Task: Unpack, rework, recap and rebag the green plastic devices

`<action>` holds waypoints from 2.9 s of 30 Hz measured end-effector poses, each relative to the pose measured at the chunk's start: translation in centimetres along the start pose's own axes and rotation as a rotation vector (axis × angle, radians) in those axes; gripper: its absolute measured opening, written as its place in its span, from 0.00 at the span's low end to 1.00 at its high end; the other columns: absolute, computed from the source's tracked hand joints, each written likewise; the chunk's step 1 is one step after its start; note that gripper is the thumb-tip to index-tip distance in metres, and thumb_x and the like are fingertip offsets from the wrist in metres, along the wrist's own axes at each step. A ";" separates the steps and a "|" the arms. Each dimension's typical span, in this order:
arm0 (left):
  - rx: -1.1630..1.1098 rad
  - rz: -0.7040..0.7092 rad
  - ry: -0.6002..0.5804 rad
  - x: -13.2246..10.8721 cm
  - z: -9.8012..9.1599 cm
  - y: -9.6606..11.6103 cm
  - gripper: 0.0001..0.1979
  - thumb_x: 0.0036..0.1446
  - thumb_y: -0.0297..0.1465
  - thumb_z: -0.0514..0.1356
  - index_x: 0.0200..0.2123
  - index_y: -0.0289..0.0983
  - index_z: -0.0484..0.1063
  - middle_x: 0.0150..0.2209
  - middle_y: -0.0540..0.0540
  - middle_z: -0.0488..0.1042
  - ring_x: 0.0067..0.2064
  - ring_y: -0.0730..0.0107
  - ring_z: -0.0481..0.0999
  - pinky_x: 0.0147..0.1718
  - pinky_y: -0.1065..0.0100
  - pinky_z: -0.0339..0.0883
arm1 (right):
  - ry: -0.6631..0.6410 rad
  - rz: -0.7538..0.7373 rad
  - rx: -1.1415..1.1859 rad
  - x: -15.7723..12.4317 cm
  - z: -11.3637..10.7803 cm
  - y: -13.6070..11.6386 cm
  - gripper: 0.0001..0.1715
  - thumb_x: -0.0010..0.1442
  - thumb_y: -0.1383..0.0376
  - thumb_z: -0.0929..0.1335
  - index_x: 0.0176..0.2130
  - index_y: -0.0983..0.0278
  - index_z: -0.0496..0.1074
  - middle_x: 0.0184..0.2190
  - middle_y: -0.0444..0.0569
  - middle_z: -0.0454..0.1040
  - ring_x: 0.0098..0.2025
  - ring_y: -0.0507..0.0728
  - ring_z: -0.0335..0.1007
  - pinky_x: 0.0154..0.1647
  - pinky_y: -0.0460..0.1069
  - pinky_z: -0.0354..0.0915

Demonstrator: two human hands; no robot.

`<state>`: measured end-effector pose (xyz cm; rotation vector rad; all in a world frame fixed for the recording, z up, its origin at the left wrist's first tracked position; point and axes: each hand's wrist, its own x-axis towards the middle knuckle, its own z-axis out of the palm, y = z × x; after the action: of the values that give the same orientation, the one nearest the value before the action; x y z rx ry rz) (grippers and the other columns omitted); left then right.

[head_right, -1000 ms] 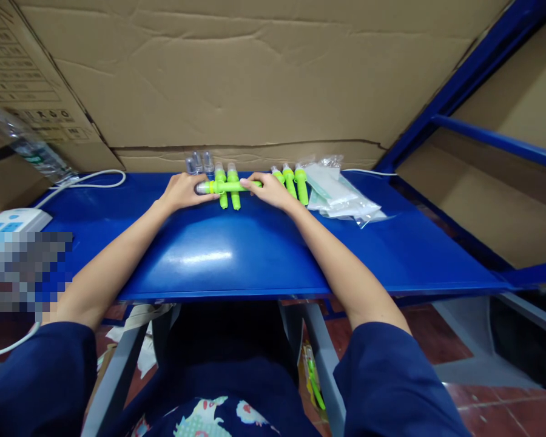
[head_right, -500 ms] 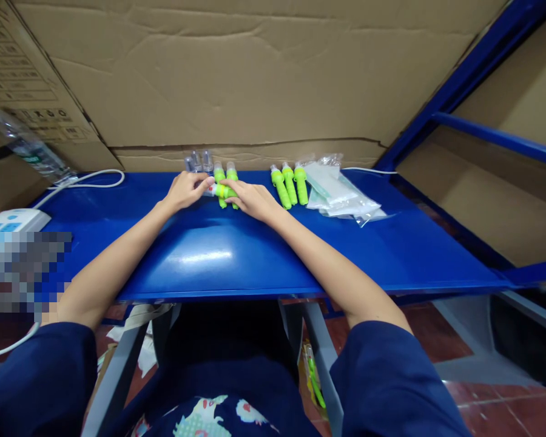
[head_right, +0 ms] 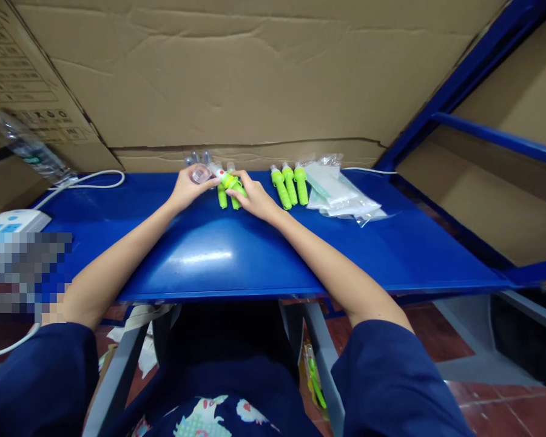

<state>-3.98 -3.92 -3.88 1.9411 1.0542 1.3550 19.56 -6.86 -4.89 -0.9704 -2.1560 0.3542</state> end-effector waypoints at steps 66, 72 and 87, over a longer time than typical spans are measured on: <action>0.659 0.183 -0.260 -0.5 -0.5 2.5 0.22 0.72 0.45 0.52 0.46 0.36 0.80 0.45 0.40 0.84 0.46 0.57 0.81 0.44 0.65 0.69 | -0.187 -0.025 -0.429 0.0 -3.2 -0.7 0.23 0.69 0.61 0.66 0.61 0.63 0.68 0.53 0.60 0.78 0.52 0.68 0.77 0.49 0.60 0.70; 0.762 0.262 -0.371 -1.1 -0.6 3.0 0.29 0.68 0.48 0.58 0.65 0.38 0.73 0.59 0.36 0.79 0.57 0.50 0.80 0.51 0.62 0.71 | -0.118 0.006 -0.610 -0.2 -3.8 -1.4 0.22 0.72 0.52 0.66 0.59 0.59 0.74 0.48 0.58 0.80 0.47 0.68 0.75 0.44 0.56 0.66; 0.945 0.373 -0.433 -1.7 0.7 2.5 0.30 0.69 0.46 0.59 0.67 0.37 0.70 0.59 0.31 0.77 0.52 0.47 0.81 0.41 0.61 0.69 | -0.229 0.174 -0.357 0.1 -3.9 -1.1 0.22 0.70 0.52 0.66 0.41 0.63 0.84 0.28 0.53 0.78 0.33 0.62 0.74 0.39 0.56 0.66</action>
<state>-2.92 -6.71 -3.00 3.0530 1.2628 0.5133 21.78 -7.69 -1.59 -1.3809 -2.3987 0.1702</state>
